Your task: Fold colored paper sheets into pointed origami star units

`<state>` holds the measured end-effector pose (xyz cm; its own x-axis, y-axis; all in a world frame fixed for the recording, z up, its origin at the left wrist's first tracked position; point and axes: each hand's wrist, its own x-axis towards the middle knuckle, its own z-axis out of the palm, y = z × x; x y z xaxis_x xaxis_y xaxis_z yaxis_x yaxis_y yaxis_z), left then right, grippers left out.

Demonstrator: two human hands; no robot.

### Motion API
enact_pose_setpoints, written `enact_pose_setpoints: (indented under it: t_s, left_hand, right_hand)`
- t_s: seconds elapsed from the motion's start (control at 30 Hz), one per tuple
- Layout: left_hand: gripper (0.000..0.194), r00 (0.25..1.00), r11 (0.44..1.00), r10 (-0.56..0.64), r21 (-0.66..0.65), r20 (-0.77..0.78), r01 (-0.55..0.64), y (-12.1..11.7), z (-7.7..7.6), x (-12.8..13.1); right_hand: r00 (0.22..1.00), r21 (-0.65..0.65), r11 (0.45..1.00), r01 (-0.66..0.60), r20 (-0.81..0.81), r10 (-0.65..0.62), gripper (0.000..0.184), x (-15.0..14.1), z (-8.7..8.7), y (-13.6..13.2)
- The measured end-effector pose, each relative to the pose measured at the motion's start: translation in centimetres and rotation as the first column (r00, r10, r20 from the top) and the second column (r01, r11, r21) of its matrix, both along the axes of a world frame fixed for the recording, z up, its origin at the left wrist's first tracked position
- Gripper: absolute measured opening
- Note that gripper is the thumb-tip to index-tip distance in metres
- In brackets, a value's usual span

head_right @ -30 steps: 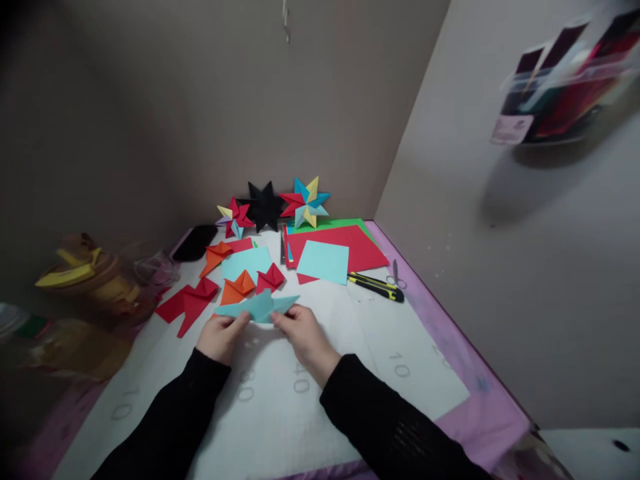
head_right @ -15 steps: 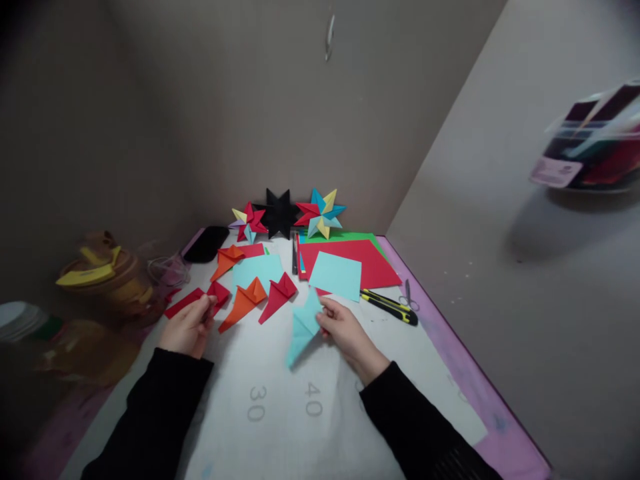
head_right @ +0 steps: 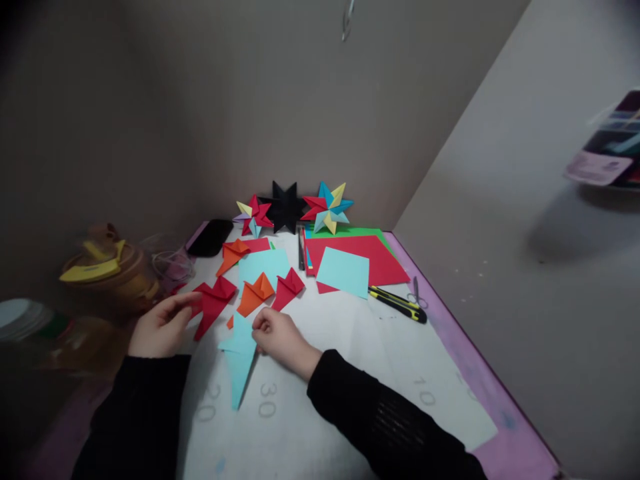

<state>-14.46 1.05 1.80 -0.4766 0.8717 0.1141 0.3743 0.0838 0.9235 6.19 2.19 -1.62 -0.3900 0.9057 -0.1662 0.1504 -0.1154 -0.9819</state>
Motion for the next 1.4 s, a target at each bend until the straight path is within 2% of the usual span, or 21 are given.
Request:
enact_pose_setpoints:
  t_s: [0.07, 0.13, 0.23, 0.33, 0.43, 0.53, 0.57, 0.63, 0.7, 0.77, 0.8, 0.83, 0.9, 0.93, 0.97, 1.03, 1.1, 1.2, 1.3, 1.33, 1.4]
  left_hand:
    - [0.028, 0.976, 0.999, -0.050, -0.023, -0.214, 0.046, -0.4, 0.3, -0.4]
    - [0.028, 0.898, 0.995, -0.100, -0.045, -0.429, 0.089, -0.8, 0.5, -0.4]
    - [0.029, 0.761, 0.978, -0.209, -0.130, -0.614, 0.164, -1.0, 0.4, -0.1]
    - [0.029, 0.678, 0.952, -0.303, -0.251, -0.670, 0.177, -1.2, 0.2, -0.3]
    - [0.029, 0.668, 0.947, -0.299, -0.297, -0.682, 0.121, -1.3, 0.2, -0.9]
    - [0.029, 0.654, 0.945, -0.300, -0.312, -0.694, 0.101, -1.4, 0.4, -1.2]
    - [0.030, 0.644, 0.941, -0.313, -0.318, -0.697, 0.113, -1.4, 0.5, -1.2]
    - [0.029, 0.620, 0.928, -0.353, -0.346, -0.701, 0.137, -1.2, 0.5, -0.9]
    - [0.029, 0.601, 0.911, -0.388, -0.388, -0.699, 0.137, -0.9, 0.6, -0.3]
    - [0.030, 0.596, 0.895, -0.427, -0.413, -0.680, 0.170, -0.7, 0.5, 0.5]
    - [0.031, 0.593, 0.886, -0.454, -0.410, -0.665, 0.218, -0.6, 0.5, 1.0]
    - [0.032, 0.586, 0.872, -0.488, -0.400, -0.648, 0.283, -0.6, 0.5, 1.5]
    - [0.032, 0.549, 0.823, -0.564, -0.375, -0.616, 0.426, -0.6, 0.3, 2.4]
    - [0.032, 0.527, 0.799, -0.593, -0.365, -0.609, 0.477, -0.6, 0.3, 2.8]
    - [0.031, 0.507, 0.780, -0.613, -0.360, -0.606, 0.512, -0.6, 0.2, 3.1]
    - [0.030, 0.489, 0.760, -0.631, -0.354, -0.602, 0.545, -0.6, 0.1, 3.7]
    - [0.029, 0.495, 0.750, -0.642, -0.346, -0.585, 0.564, -0.6, 0.0, 4.0]
    - [0.028, 0.496, 0.701, -0.693, -0.329, -0.522, 0.633, -0.8, 0.0, 4.6]
    - [0.029, 0.438, 0.597, -0.785, -0.344, -0.438, 0.725, -1.6, -0.1, 6.0]
    - [0.030, 0.387, 0.527, -0.835, -0.365, -0.392, 0.767, -2.0, -0.3, 6.6]
    - [0.030, 0.323, 0.440, -0.884, -0.372, -0.338, 0.817, -2.9, -0.7, 8.0]
  right_hand:
    - [0.998, 0.079, 0.996, 0.044, 0.034, -0.046, 0.010, -1.0, -0.2, 0.1]
    - [0.989, 0.223, 0.973, 0.052, 0.123, -0.081, 0.009, -1.6, -0.3, 0.2]
    - [0.954, 0.452, 0.891, -0.047, 0.283, -0.093, 0.011, -2.0, -0.8, 0.2]
    - [0.934, 0.550, 0.823, -0.139, 0.349, -0.076, 0.013, -1.9, -1.3, -0.2]
    - [0.953, 0.567, 0.813, -0.133, 0.299, -0.052, 0.015, -1.5, -0.7, -0.5]
    - [0.978, 0.585, 0.806, -0.090, 0.205, -0.040, 0.016, 0.4, 0.9, -0.2]
    - [0.980, 0.605, 0.793, -0.069, 0.191, -0.061, 0.016, 1.7, 1.5, 0.2]
    - [0.959, 0.641, 0.766, 0.043, 0.188, -0.211, 0.018, 5.1, 2.1, 1.6]
    - [0.857, 0.673, 0.705, 0.223, 0.209, -0.471, 0.021, 9.4, 2.0, 3.3]
    - [0.638, 0.739, 0.573, 0.354, 0.258, -0.726, 0.036, 13.7, 1.2, 4.9]
    - [0.514, 0.756, 0.522, 0.394, 0.290, -0.807, 0.049, 15.5, 0.6, 5.5]
    - [0.438, 0.751, 0.532, 0.391, 0.356, -0.825, 0.063, 16.9, 0.1, 6.0]
    - [0.396, 0.690, 0.673, 0.266, 0.558, -0.729, 0.086, 18.3, -1.0, 6.6]
    - [0.394, 0.646, 0.743, 0.176, 0.646, -0.654, 0.091, 18.4, -1.4, 6.8]
    - [0.390, 0.600, 0.795, 0.092, 0.713, -0.583, 0.091, 18.2, -1.7, 6.9]
    - [0.372, 0.527, 0.850, -0.021, 0.793, -0.483, 0.079, 17.4, -2.0, 7.2]
    - [0.340, 0.508, 0.858, -0.072, 0.821, -0.458, 0.063, 16.6, -2.1, 7.4]
    - [0.307, 0.565, 0.819, -0.096, 0.800, -0.516, 0.048, 16.1, -2.2, 7.5]
    - [0.318, 0.609, 0.787, -0.096, 0.768, -0.556, 0.034, 16.4, -2.2, 7.4]
    - [0.320, 0.616, 0.783, -0.086, 0.762, -0.564, 0.031, 16.6, -2.2, 7.3]
    - [0.306, 0.629, 0.776, -0.035, 0.746, -0.591, 0.031, 17.1, -1.9, 7.3]
